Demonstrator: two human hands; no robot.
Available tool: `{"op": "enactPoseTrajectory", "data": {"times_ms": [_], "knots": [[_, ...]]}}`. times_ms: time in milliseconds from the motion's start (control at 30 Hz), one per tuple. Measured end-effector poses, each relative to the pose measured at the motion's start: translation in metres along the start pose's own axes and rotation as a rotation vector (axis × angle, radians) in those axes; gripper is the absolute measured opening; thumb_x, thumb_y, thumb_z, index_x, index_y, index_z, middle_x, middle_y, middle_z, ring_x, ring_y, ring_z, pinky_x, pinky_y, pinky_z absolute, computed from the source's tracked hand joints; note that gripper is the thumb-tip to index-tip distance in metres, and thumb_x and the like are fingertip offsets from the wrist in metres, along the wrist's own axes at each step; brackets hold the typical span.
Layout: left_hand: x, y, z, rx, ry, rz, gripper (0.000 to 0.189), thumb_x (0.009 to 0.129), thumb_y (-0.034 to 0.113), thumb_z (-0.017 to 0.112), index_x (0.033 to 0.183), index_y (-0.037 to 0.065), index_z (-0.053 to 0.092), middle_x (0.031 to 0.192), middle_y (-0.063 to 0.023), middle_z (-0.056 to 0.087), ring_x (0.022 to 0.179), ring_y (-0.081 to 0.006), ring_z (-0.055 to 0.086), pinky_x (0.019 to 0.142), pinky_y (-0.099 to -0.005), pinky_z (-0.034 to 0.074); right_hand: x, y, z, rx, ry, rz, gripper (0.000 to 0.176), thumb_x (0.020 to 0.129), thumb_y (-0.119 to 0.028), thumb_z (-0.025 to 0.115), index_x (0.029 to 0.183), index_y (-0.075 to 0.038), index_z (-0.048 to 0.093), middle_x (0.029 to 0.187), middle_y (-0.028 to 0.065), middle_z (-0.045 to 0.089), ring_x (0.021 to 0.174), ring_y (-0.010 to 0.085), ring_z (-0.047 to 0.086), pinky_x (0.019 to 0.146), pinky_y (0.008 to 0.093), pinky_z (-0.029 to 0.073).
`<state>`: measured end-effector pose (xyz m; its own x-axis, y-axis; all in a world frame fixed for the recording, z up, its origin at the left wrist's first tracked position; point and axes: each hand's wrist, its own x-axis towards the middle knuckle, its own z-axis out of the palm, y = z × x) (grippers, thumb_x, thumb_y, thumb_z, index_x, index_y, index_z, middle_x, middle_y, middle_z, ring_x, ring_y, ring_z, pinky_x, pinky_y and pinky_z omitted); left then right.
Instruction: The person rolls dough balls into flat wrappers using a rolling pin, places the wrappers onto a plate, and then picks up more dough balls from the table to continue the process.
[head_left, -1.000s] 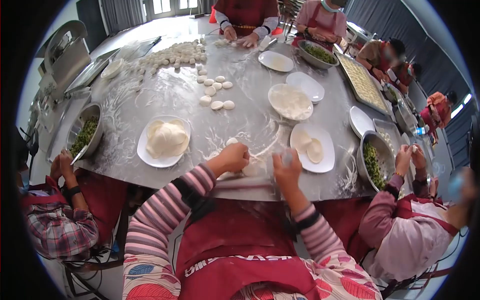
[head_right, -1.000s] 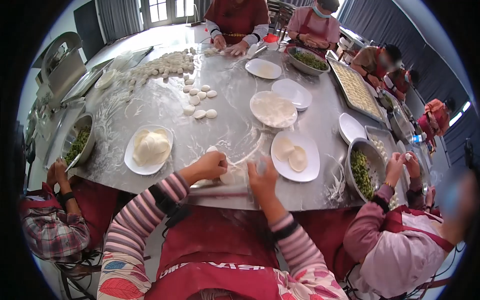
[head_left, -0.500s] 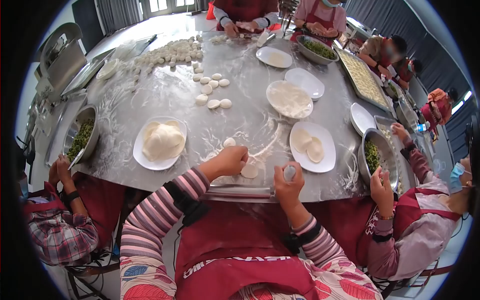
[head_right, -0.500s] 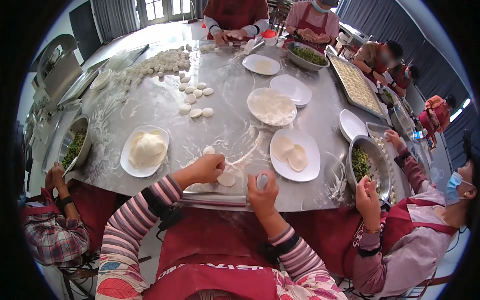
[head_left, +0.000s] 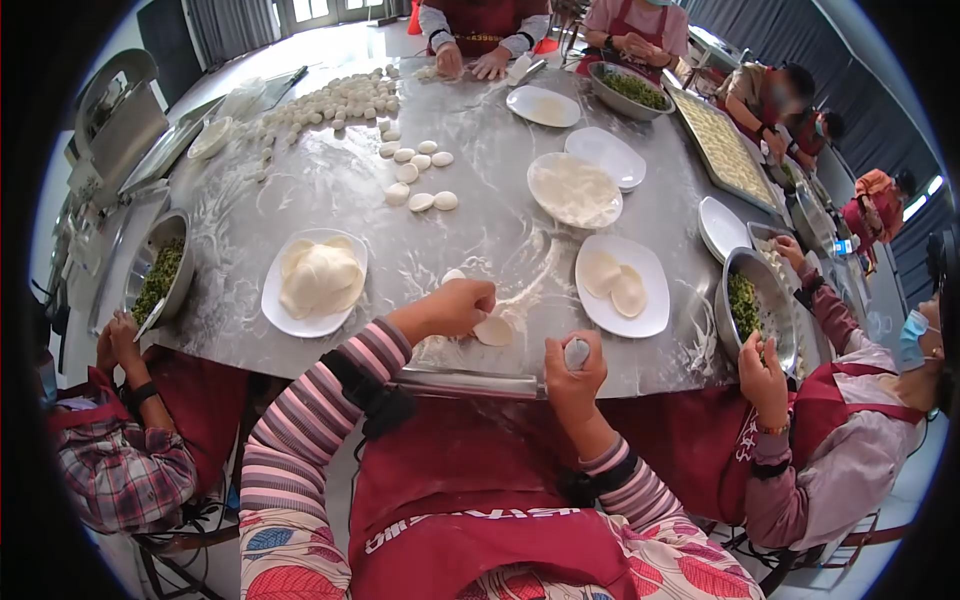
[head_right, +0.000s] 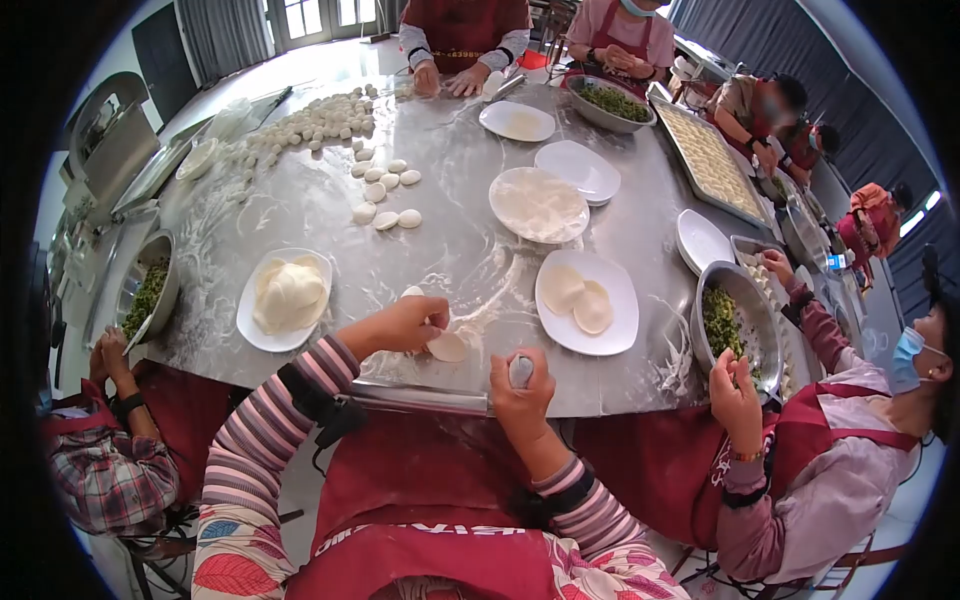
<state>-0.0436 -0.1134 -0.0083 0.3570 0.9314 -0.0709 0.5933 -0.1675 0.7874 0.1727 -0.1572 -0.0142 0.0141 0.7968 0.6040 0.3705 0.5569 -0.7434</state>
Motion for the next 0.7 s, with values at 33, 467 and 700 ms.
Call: {"op": "enactPoseTrajectory", "data": {"times_ms": [33,467,700], "knots": [[-0.001,0.003,-0.002,-0.081,-0.027,-0.078,0.01,0.072,0.004,0.057,0.081,0.001,0.054,0.075,-0.0152,0.059,0.067,-0.0255,0.058,0.061,-0.0342,0.046,-0.001,0.003,0.0,0.001,0.002,0.001,0.021,0.071,-0.003,0.067,0.084,-0.004,0.05,0.062,0.0108,0.053,0.052,0.0241,0.056,0.049,0.0333,0.044],[0.002,0.007,0.021,0.325,0.063,0.078,0.021,0.071,0.017,0.063,0.085,0.003,0.056,0.07,-0.0137,0.06,0.065,-0.0282,0.059,0.061,-0.0365,0.045,0.023,0.018,0.019,-0.005,0.018,-0.06,0.022,0.071,-0.003,0.067,0.083,-0.004,0.049,0.061,0.0129,0.051,0.053,0.0298,0.054,0.049,0.0351,0.042],[-0.003,0.002,0.014,-0.08,0.058,-0.22,0.017,0.071,0.007,0.057,0.085,-0.003,0.057,0.072,-0.0121,0.059,0.068,-0.0226,0.059,0.062,-0.034,0.047,0.014,0.005,0.012,0.042,0.046,-0.028,0.02,0.072,-0.003,0.067,0.082,-0.004,0.05,0.059,0.0113,0.051,0.05,0.026,0.053,0.048,0.0332,0.042]]}}
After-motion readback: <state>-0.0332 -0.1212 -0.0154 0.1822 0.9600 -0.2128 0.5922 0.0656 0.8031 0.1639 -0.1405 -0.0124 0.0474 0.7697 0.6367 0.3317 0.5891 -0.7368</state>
